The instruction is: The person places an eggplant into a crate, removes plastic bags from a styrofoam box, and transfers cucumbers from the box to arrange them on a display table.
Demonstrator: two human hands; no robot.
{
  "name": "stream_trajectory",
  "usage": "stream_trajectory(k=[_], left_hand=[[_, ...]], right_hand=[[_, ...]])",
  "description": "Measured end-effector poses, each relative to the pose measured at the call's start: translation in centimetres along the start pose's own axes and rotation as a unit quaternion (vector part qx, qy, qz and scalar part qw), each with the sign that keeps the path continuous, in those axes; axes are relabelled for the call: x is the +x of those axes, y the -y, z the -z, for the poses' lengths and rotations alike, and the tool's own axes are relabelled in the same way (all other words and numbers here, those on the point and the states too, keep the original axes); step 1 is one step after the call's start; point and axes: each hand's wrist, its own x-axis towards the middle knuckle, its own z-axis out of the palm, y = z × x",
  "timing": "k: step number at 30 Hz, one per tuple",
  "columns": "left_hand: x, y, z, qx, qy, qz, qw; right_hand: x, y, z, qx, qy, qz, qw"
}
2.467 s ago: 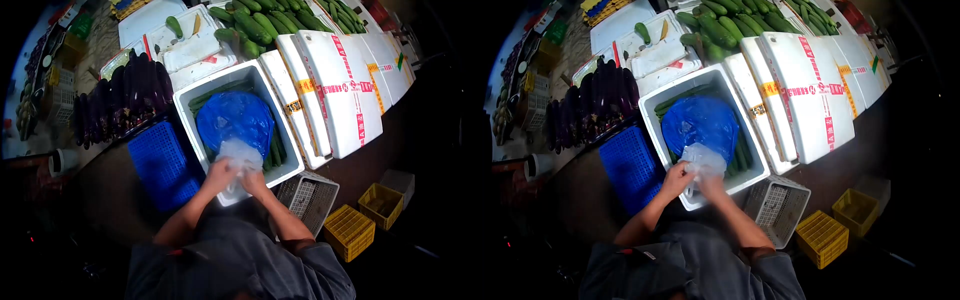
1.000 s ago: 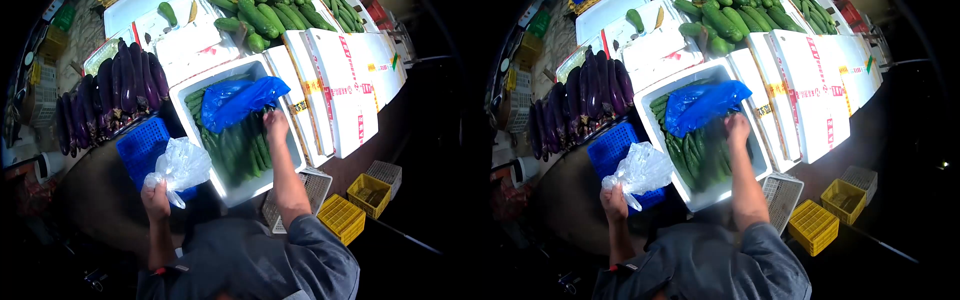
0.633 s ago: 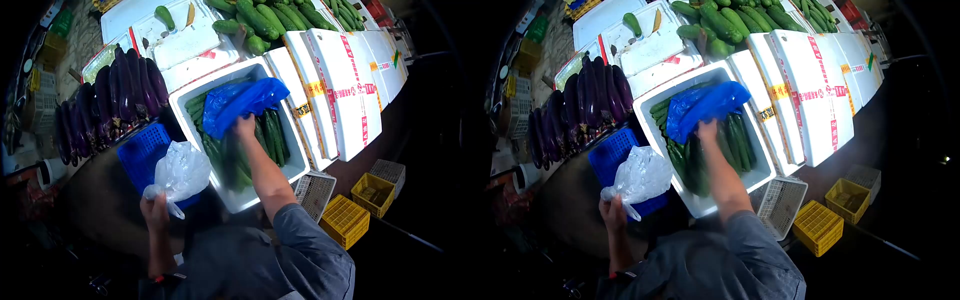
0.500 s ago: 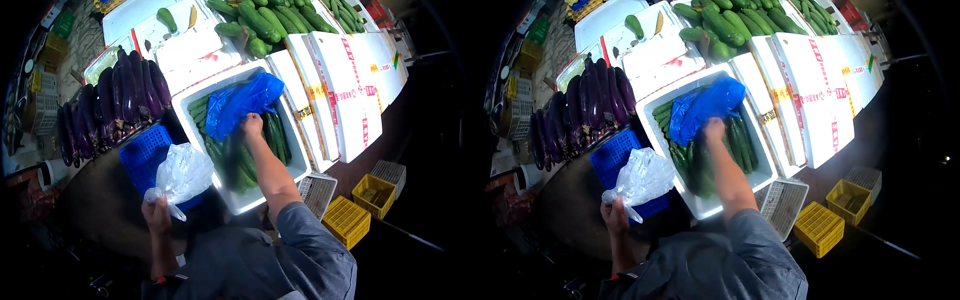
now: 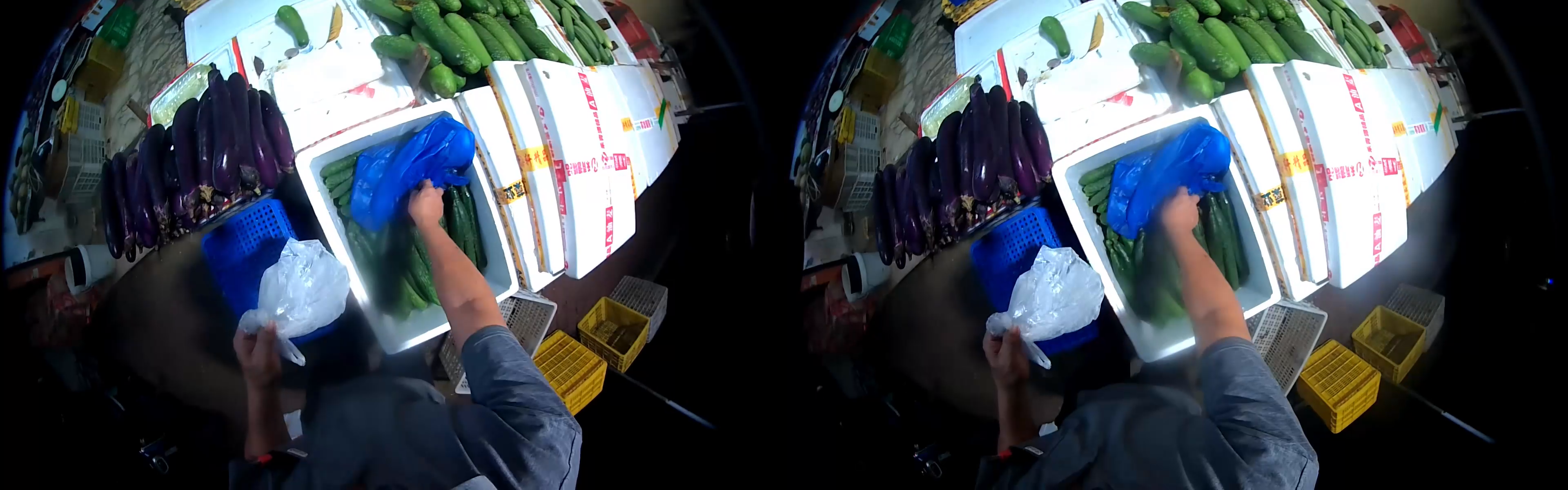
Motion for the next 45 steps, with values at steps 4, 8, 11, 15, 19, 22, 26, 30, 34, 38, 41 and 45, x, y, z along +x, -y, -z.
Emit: stream_trajectory(k=[4,8,11,15,19,22,26,30,34,38,41,45], left_hand=[[-0.1,0.0,0.9,0.035,0.002,0.008,0.999],[-0.2,0.2,1.6,0.028,-0.019,0.034,0.999],[0.3,1.3,1.7,0.011,-0.02,0.011,1.0],[0.4,0.6,1.4,0.02,-0.03,0.004,0.999],[0.8,-0.5,0.8,-0.002,-0.035,-0.001,0.999],[1.2,-1.4,0.5,-0.008,-0.018,0.014,1.0],[2.0,-2.5,-0.4,-0.01,-0.02,0.001,1.0],[2.6,-1.9,0.1,-0.038,-0.021,-0.006,0.999],[3.2,-1.8,0.4,-0.032,0.001,-0.01,0.999],[3.4,-1.3,0.8,-0.036,0.0,-0.005,0.999],[3.3,-1.9,0.2,-0.029,0.001,-0.002,1.0],[2.0,-1.9,-0.2,0.006,-0.018,-0.011,1.0]], right_hand=[[0.1,-0.3,0.3,0.055,-0.083,0.055,0.994],[2.7,-0.2,1.1,0.25,-0.042,0.088,0.963],[2.8,1.7,4.2,0.358,-0.067,0.076,0.928],[1.9,3.6,10.0,0.389,-0.088,0.112,0.91],[0.4,4.0,15.1,0.496,-0.024,0.064,0.866],[-2.2,5.8,19.7,0.609,-0.015,0.016,0.793],[-4.3,6.1,23.9,0.635,0.015,0.055,0.77],[-5.4,5.6,26.0,0.675,0.025,0.077,0.734],[-8.5,7.9,30.7,0.664,0.012,0.067,0.745],[-10.2,4.8,33.3,0.661,0.024,0.095,0.744],[-13.2,4.6,35.6,0.666,0.023,0.08,0.741],[-14.7,3.9,37.7,0.641,-0.024,0.072,0.764]])
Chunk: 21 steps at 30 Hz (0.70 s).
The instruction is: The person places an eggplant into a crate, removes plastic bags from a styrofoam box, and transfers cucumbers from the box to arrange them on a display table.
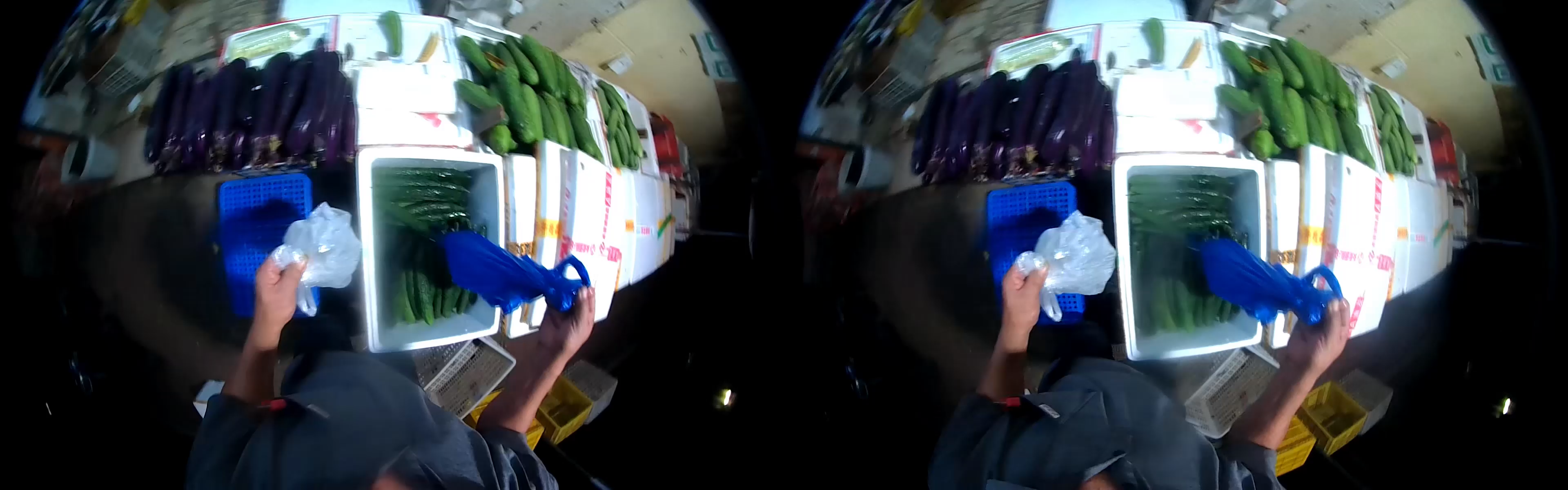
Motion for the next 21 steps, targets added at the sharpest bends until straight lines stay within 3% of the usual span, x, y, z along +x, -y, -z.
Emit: stream_trajectory(k=[2,4,5,6,7,9,11,13,17,21], left_hand=[[-1.1,0.7,0.0,0.011,-0.014,-0.012,1.0],[-2.7,0.3,-1.2,-0.019,-0.05,-0.026,0.998],[-3.6,-0.2,-1.6,-0.048,-0.061,-0.027,0.997],[-5.3,0.1,-0.4,0.029,-0.053,-0.028,0.998],[-6.6,1.2,-1.1,-0.028,-0.091,-0.033,0.995],[-9.8,0.7,-1.7,-0.047,-0.128,-0.051,0.989],[-12.1,1.4,-0.5,0.0,-0.168,-0.051,0.984],[-14.8,2.2,-0.1,-0.054,-0.19,-0.042,0.979],[-21.7,2.3,1.8,-0.029,-0.299,-0.033,0.953],[-27.2,10.2,3.6,0.025,-0.432,-0.13,0.892]], right_hand=[[1.5,-2.3,4.2,-0.068,0.006,0.05,0.996],[4.1,-5.4,9.4,-0.082,0.052,0.036,0.995],[4.5,-6.3,9.6,-0.059,0.087,-0.039,0.994],[3.6,-8.0,9.0,-0.059,0.064,-0.075,0.993],[3.1,-9.8,8.6,-0.065,0.048,-0.117,0.99],[5.8,-15.4,15.1,-0.097,0.122,-0.182,0.971],[3.5,-16.6,11.6,-0.146,0.085,-0.217,0.961],[4.7,-17.8,13.1,-0.146,0.106,-0.245,0.953],[7.4,-21.2,14.4,-0.217,0.151,-0.27,0.926],[6.0,-22.0,13.9,-0.272,0.166,-0.279,0.906]])
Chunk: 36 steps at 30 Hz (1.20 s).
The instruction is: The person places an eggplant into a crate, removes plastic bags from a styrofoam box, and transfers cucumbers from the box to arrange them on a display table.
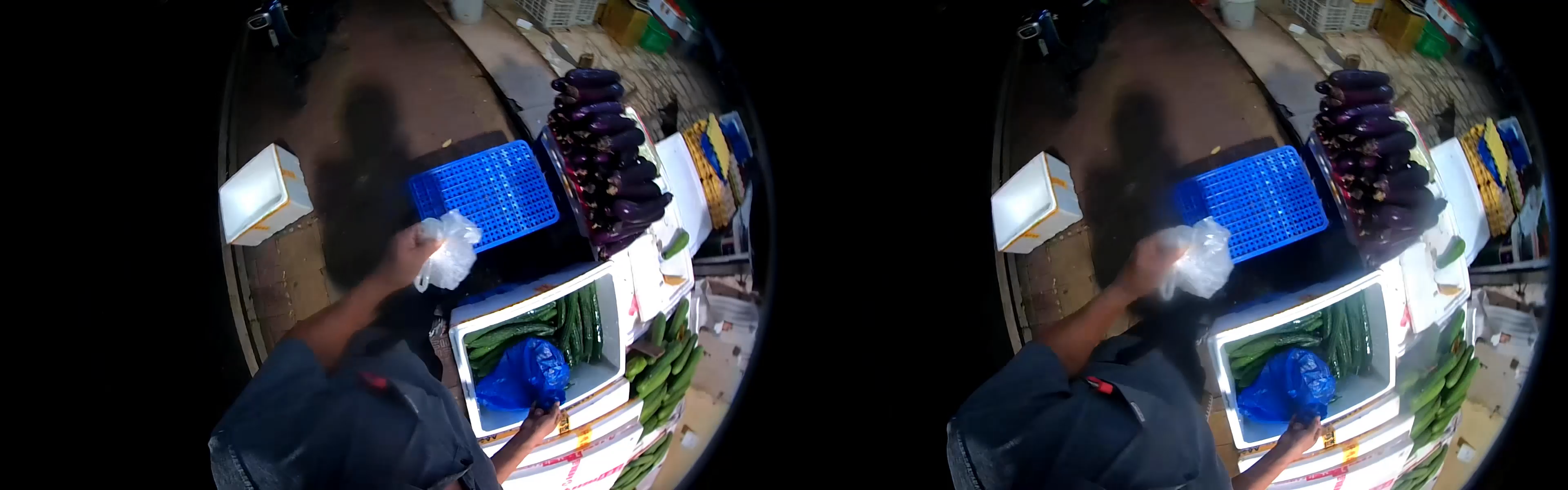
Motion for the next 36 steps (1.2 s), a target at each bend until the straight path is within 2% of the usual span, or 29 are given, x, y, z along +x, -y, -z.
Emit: stream_trajectory(k=[1,2,4,6,8,11,12,13,16,18,19,20,22,24,26,31,34,35,36], left_hand=[[-0.8,0.2,1.6,0.022,-0.032,-0.02,0.999],[-1.6,0.4,3.3,0.02,-0.049,0.092,0.994],[-3.4,10.0,7.6,0.026,-0.076,0.087,0.993],[-5.2,13.8,11.2,-0.001,-0.153,0.054,0.987],[-6.3,18.8,16.2,0.06,-0.241,0.158,0.956],[-8.2,14.3,20.8,0.083,-0.292,0.212,0.929],[-8.9,19.4,24.0,0.063,-0.304,0.202,0.929],[-9.4,20.2,26.2,0.077,-0.324,0.222,0.916],[-11.2,26.0,33.6,0.045,-0.376,0.248,0.892],[-11.8,28.2,38.3,0.072,-0.42,0.27,0.863],[-11.6,24.3,39.8,0.104,-0.401,0.304,0.858],[-11.5,25.0,42.3,0.079,-0.409,0.284,0.864],[-10.8,24.2,47.5,0.153,-0.403,0.261,0.863],[-9.3,22.0,52.3,0.109,-0.427,0.222,0.87],[-7.5,21.8,57.2,0.216,-0.483,0.174,0.831],[-4.5,17.1,67.6,0.215,-0.463,0.208,0.834],[-3.6,16.4,71.5,0.069,-0.426,0.203,0.879],[-3.8,16.5,71.6,0.164,-0.468,0.185,0.848],[-4.1,17.1,72.8,0.16,-0.471,0.208,0.842]], right_hand=[[0.3,-0.8,0.2,-0.005,0.01,-0.001,1.0],[0.7,-1.3,0.6,-0.011,0.02,-0.004,1.0],[0.2,-2.1,0.9,-0.02,0.036,-0.011,0.999],[-0.3,-2.6,1.3,-0.01,0.014,-0.02,1.0],[0.3,-3.2,2.0,0.014,0.012,-0.022,1.0],[-0.3,-4.1,3.3,0.002,0.028,0.004,1.0],[0.0,-4.4,3.7,-0.002,0.03,0.01,1.0],[-0.3,-4.8,4.0,0.003,0.047,0.017,0.999],[-5.8,-4.3,0.6,0.021,-0.036,0.047,0.998],[-5.0,-5.4,2.1,0.011,-0.016,0.068,0.997],[-5.0,-5.7,2.3,0.012,-0.02,0.073,0.997],[-5.1,-6.1,2.3,0.014,-0.026,0.079,0.996],[-5.9,-6.5,2.1,0.017,-0.038,0.083,0.996],[-6.8,-7.2,1.6,0.022,-0.046,0.082,0.995],[-7.7,-8.2,0.9,0.027,-0.056,0.077,0.995],[-8.2,-9.9,-0.1,0.045,-0.065,0.054,0.995],[-7.9,-10.5,-0.2,0.059,-0.072,0.039,0.995],[-7.7,-10.7,-0.2,0.062,-0.074,0.038,0.995],[-7.5,-10.8,0.3,0.065,-0.075,0.032,0.995]])
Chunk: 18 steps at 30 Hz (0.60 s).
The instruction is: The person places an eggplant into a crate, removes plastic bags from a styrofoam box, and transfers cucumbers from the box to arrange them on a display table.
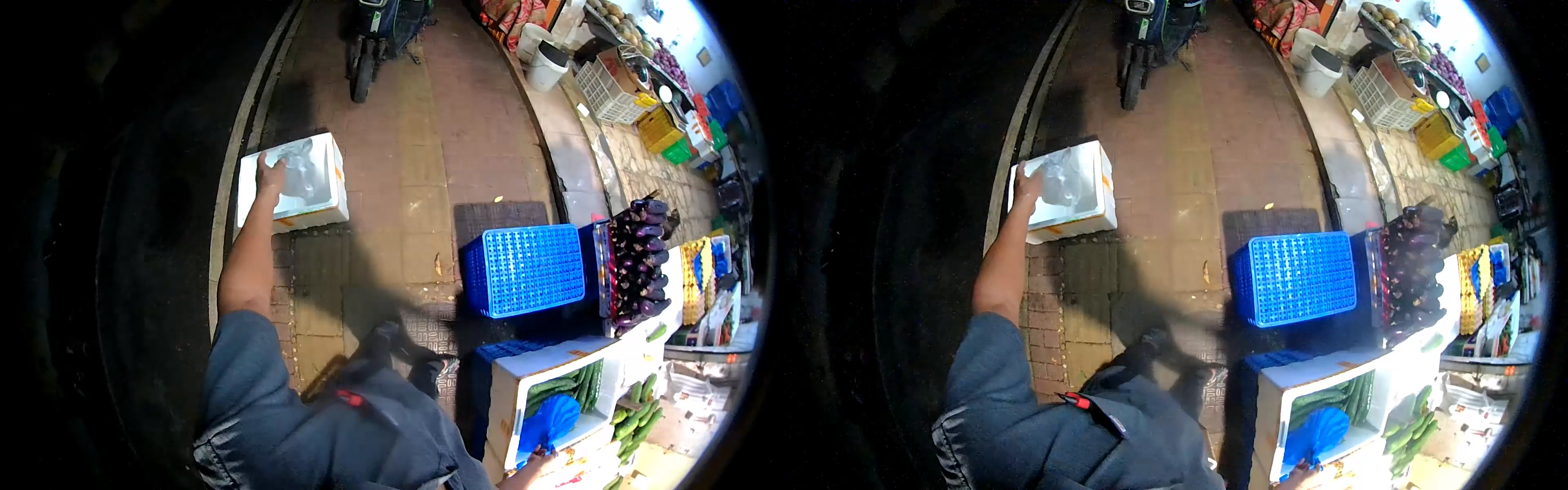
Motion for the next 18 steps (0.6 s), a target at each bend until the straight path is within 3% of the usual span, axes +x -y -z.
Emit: stream_trajectory(k=[2,4,5,6,7,9,10,11,13,14,15,17,18], left_hand=[[0.9,2.7,-0.8,-0.016,-0.01,0.015,1.0],[0.1,6.6,-2.8,-0.084,0.066,0.029,0.994],[-1.7,8.5,-4.4,-0.123,0.094,0.082,0.985],[-3.3,11.7,-6.1,-0.063,0.128,-0.025,0.989],[-8.8,9.2,-6.8,-0.085,0.145,0.053,0.984],[-14.8,11.0,-9.6,-0.068,0.288,0.117,0.948],[-16.7,16.0,-13.0,-0.066,0.355,0.121,0.925],[-22.1,12.0,-12.8,-0.032,0.375,0.127,0.918],[-28.5,11.3,-16.5,0.089,0.445,0.139,0.88],[-31.9,11.8,-17.9,-0.024,0.472,0.185,0.862],[-35.3,11.1,-19.4,-0.044,0.506,0.157,0.847],[-41.2,9.5,-21.8,-0.068,0.57,0.125,0.809],[-44.1,8.3,-23.3,-0.07,0.601,0.116,0.788]], right_hand=[[0.7,0.0,1.1,0.007,-0.004,-0.009,1.0],[1.4,-0.1,2.0,0.009,-0.008,-0.017,1.0],[1.9,-0.1,2.6,0.012,-0.01,-0.024,1.0],[2.3,-0.1,3.2,0.013,-0.012,-0.027,0.999],[3.2,-0.3,3.8,0.011,-0.013,-0.03,0.999],[3.2,-1.0,3.9,0.01,0.003,0.018,1.0],[3.3,-1.3,4.5,0.011,0.006,0.042,0.999],[6.4,-1.7,5.7,0.012,0.037,0.04,0.998],[4.1,-1.8,6.4,-0.028,0.217,0.159,0.963],[2.9,-1.2,5.7,-0.038,0.117,0.101,0.987],[-6.4,1.9,2.0,-0.253,0.019,0.098,0.962],[1.6,-0.1,4.7,-0.218,0.113,0.189,0.951],[0.0,0.9,3.8,-0.207,0.091,0.184,0.956]])
